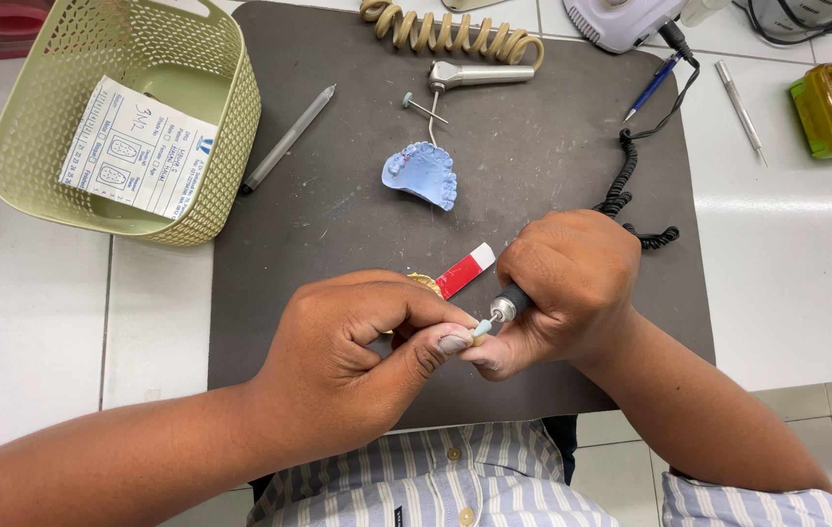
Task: The person holds a small artificial tooth and repeatedly tests its fit into a yellow dental mold. They use a rotary dental tool to grind the tooth's surface, then reseat it in the mold to check alignment. The process repeats with further grinding and fit checks.
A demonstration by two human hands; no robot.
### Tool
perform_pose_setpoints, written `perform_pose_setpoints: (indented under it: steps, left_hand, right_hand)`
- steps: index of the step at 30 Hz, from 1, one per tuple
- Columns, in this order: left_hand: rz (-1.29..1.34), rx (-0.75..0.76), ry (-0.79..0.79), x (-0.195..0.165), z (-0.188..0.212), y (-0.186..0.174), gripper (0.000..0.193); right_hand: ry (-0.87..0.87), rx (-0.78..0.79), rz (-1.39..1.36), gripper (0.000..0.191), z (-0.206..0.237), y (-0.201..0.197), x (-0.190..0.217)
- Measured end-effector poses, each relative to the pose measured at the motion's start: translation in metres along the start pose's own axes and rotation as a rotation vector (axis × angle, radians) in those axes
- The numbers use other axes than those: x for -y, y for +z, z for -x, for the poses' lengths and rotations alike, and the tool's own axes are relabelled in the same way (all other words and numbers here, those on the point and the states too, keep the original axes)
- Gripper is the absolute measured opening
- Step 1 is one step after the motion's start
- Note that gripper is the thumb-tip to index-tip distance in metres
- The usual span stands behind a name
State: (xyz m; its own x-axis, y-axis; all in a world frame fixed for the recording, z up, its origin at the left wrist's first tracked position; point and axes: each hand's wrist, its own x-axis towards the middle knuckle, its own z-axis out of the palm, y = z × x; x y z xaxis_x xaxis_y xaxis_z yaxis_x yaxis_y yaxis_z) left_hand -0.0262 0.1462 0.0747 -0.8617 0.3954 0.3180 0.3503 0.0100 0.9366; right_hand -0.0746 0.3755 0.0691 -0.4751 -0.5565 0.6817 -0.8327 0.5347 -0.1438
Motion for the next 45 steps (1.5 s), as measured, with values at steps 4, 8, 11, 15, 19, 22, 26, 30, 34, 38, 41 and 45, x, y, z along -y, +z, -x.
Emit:
perform_pose_setpoints:
  steps: [4,8,11,15,19,22,26,30,34,38,41,45]
  left_hand:
    - [-0.001,-0.001,0.002,-0.0007,-0.0002,0.0002,0.007]
    - [-0.004,-0.003,-0.018,-0.0014,-0.0001,-0.0002,0.007]
    - [-0.001,-0.004,-0.042,-0.0013,-0.0003,0.0004,0.008]
    - [0.002,0.000,-0.037,-0.0013,0.0000,-0.0003,0.008]
    - [-0.020,-0.006,-0.051,-0.0012,-0.0004,0.0001,0.008]
    - [-0.015,-0.009,-0.055,-0.0009,-0.0006,0.0003,0.008]
    - [0.009,-0.012,-0.048,-0.0007,-0.0002,0.0007,0.008]
    - [-0.010,-0.010,-0.073,0.0000,0.0000,0.0003,0.010]
    - [0.081,-0.011,-0.070,0.0010,-0.0002,0.0007,0.013]
    - [0.111,0.005,-0.157,0.0012,0.0019,0.0018,0.016]
    - [0.116,0.007,-0.170,0.0022,0.0011,0.0018,0.017]
    - [0.115,0.011,-0.206,0.0020,0.0006,0.0015,0.019]
  right_hand:
    - [0.003,0.002,0.005,0.072,0.0003,0.0000,0.0006]
    - [-0.006,-0.003,0.017,0.071,0.0003,-0.0002,0.0001]
    - [-0.010,-0.019,0.014,0.069,0.0002,0.0004,0.0000]
    - [0.000,0.005,0.012,0.070,0.0003,-0.0002,0.0003]
    - [-0.012,-0.010,0.013,0.070,-0.0003,0.0007,-0.0010]
    - [-0.007,-0.004,0.003,0.070,0.0002,0.0001,-0.0015]
    - [-0.010,-0.013,0.014,0.070,0.0005,0.0005,-0.0015]
    - [-0.013,-0.018,0.023,0.069,0.0000,0.0013,-0.0013]
    - [0.014,-0.003,0.007,0.067,-0.0002,0.0007,-0.0009]
    - [0.045,0.011,-0.026,0.067,0.0001,-0.0003,-0.0009]
    - [0.060,0.017,-0.023,0.068,0.0004,0.0011,-0.0007]
    - [0.061,0.038,-0.026,0.068,0.0009,0.0020,-0.0006]
